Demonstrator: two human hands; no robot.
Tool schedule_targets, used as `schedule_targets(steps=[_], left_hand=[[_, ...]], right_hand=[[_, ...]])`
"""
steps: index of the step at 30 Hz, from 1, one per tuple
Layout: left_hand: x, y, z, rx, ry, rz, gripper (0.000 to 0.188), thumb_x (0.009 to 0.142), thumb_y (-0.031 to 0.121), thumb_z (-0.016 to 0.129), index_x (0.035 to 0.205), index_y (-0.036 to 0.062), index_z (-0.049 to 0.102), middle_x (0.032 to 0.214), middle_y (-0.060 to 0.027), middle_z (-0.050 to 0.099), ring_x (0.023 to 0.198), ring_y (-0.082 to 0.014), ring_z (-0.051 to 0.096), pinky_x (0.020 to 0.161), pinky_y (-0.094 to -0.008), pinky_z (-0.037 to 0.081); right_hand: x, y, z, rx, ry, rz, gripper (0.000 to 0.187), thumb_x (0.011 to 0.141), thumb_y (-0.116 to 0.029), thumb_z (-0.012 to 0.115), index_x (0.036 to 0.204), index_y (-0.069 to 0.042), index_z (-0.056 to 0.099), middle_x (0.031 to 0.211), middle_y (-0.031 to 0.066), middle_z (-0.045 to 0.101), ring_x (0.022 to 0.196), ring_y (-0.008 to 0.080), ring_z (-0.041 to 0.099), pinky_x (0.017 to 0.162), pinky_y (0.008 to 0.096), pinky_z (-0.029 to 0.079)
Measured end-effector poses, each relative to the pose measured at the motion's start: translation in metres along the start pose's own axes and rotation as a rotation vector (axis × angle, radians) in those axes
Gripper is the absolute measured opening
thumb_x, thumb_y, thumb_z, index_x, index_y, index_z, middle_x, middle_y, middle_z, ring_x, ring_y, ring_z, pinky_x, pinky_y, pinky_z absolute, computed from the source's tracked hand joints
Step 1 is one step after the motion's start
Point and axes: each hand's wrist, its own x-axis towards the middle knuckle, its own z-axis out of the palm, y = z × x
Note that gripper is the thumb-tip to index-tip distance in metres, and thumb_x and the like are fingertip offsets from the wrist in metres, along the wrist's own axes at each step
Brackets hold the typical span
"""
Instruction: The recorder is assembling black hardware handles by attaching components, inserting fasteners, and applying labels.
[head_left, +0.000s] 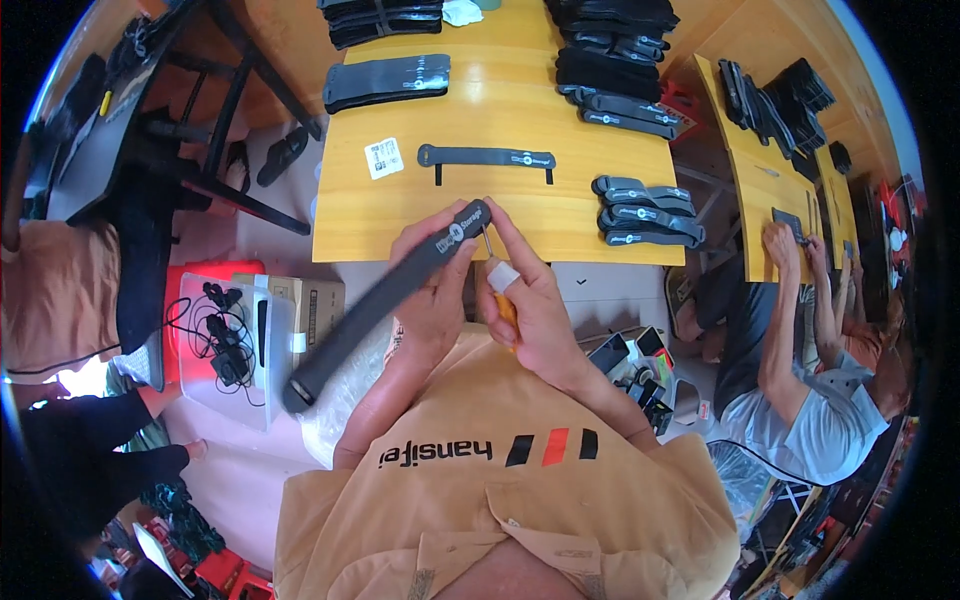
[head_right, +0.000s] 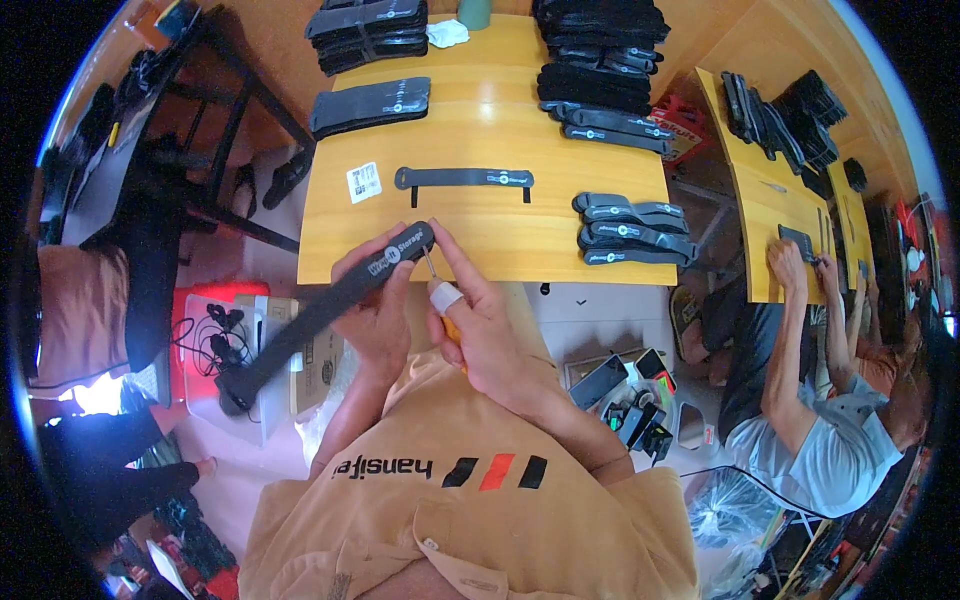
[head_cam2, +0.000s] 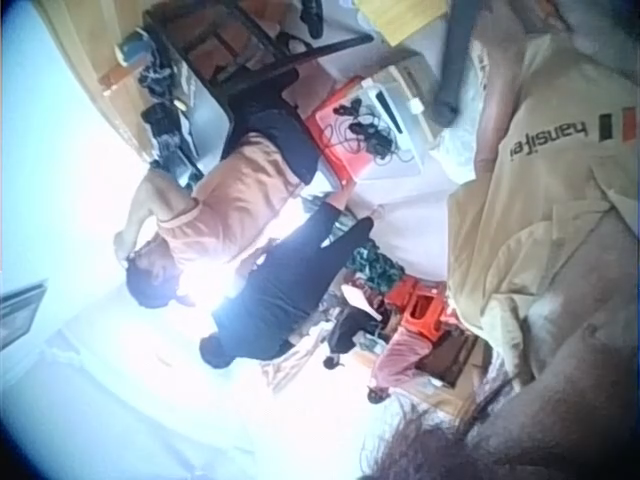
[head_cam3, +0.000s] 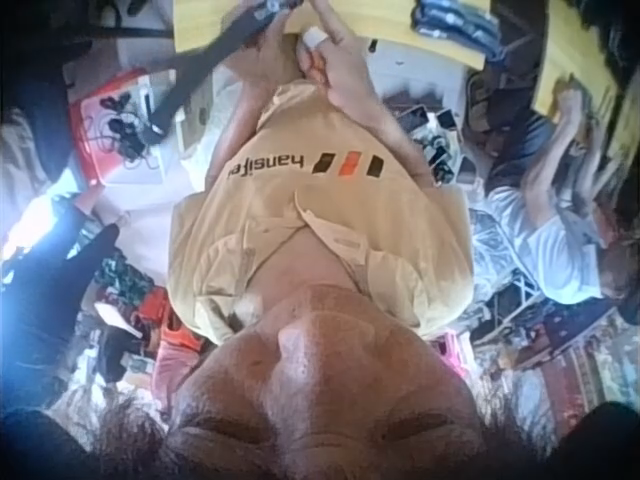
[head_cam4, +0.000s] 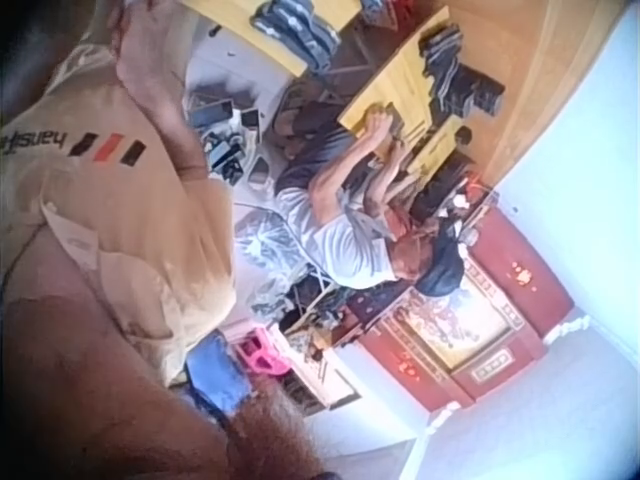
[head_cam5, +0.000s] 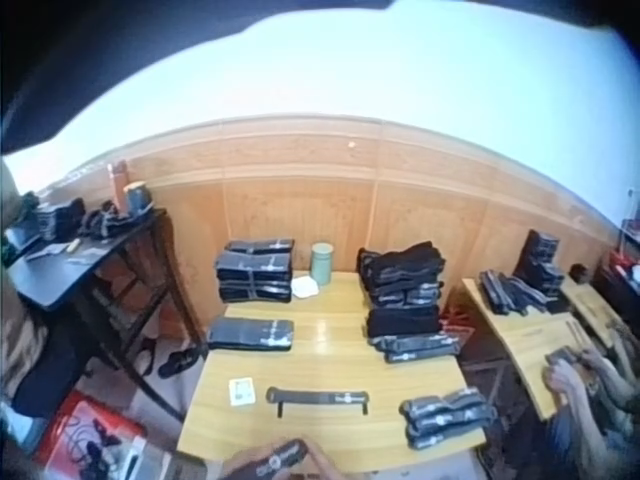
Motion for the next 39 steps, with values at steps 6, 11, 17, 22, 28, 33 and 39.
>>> schedule_targets(steps=[6, 11, 17, 22, 28, 33, 39], left_hand=[[-0.002, 0.002, 0.000, -0.156, -0.103, 0.048, 0.030, 0.078, -0.007, 0.060, 0.106, 0.0019, 0.051, 0.111, -0.0181, 0.056, 0.086, -0.0227, 0.063, 0.072, -0.0280, 0.052], [0.003, -0.013, -0.009, 0.292, -0.122, 0.283, 0.036, 0.069, -0.003, 0.069, 0.102, 0.0013, 0.056, 0.105, -0.0209, 0.060, 0.093, -0.0290, 0.062, 0.074, -0.0307, 0.052], [0.017, -0.013, -0.018, 0.344, -0.203, 0.451, 0.036, 0.068, -0.003, 0.069, 0.101, -0.0007, 0.056, 0.103, -0.0231, 0.060, 0.095, -0.0308, 0.061, 0.077, -0.0314, 0.051], [0.022, -0.013, -0.014, 0.404, -0.243, 0.488, 0.033, 0.070, -0.003, 0.067, 0.101, -0.0016, 0.056, 0.102, -0.0231, 0.060, 0.096, -0.0318, 0.061, 0.078, -0.0320, 0.051], [0.022, -0.019, -0.010, 0.420, -0.235, 0.498, 0.031, 0.070, -0.003, 0.067, 0.100, -0.0021, 0.056, 0.102, -0.0214, 0.061, 0.095, -0.0301, 0.062, 0.078, -0.0319, 0.050], [0.019, -0.014, -0.015, 0.148, -0.149, 0.050, 0.027, 0.073, -0.004, 0.066, 0.099, -0.0016, 0.057, 0.099, -0.0161, 0.062, 0.090, -0.0189, 0.061, 0.078, -0.0276, 0.048], [0.028, 0.004, -0.012, -0.158, -0.043, -0.191, 0.025, 0.073, -0.008, 0.064, 0.096, -0.0018, 0.056, 0.099, -0.0150, 0.062, 0.091, -0.0187, 0.061, 0.081, -0.0283, 0.048]], right_hand=[[0.003, 0.001, 0.008, 0.032, 0.067, 0.004, 0.051, 0.093, -0.015, 0.038, 0.141, -0.018, 0.020, 0.055, -0.0018, 0.039, 0.039, 0.0036, 0.031, 0.036, 0.0169, 0.024], [0.003, 0.004, 0.005, 0.349, -0.009, 0.056, 0.050, 0.092, -0.014, 0.039, 0.140, -0.016, 0.024, 0.057, -0.0016, 0.041, 0.039, 0.0038, 0.031, 0.035, 0.0171, 0.024], [0.015, -0.001, -0.011, 0.154, -0.063, 0.045, 0.050, 0.092, -0.013, 0.041, 0.139, -0.015, 0.026, 0.058, -0.0012, 0.043, 0.039, 0.0036, 0.032, 0.035, 0.0166, 0.024], [0.019, 0.009, -0.003, 0.249, -0.013, 0.023, 0.049, 0.092, -0.012, 0.040, 0.139, -0.014, 0.026, 0.060, -0.0010, 0.044, 0.038, 0.0037, 0.031, 0.034, 0.0166, 0.024], [0.027, 0.018, -0.001, 0.190, 0.121, -0.084, 0.050, 0.091, -0.012, 0.040, 0.139, -0.017, 0.027, 0.052, -0.0004, 0.040, 0.036, 0.0047, 0.031, 0.032, 0.0178, 0.024], [0.025, 0.005, -0.013, 0.278, 0.006, 0.075, 0.046, 0.091, -0.010, 0.041, 0.136, -0.017, 0.035, 0.055, -0.0002, 0.042, 0.036, 0.0042, 0.030, 0.032, 0.0173, 0.024], [0.025, -0.010, -0.027, 0.043, -0.041, 0.163, 0.045, 0.091, -0.011, 0.041, 0.135, -0.017, 0.036, 0.057, 0.0006, 0.044, 0.036, 0.0043, 0.029, 0.032, 0.0173, 0.023]])
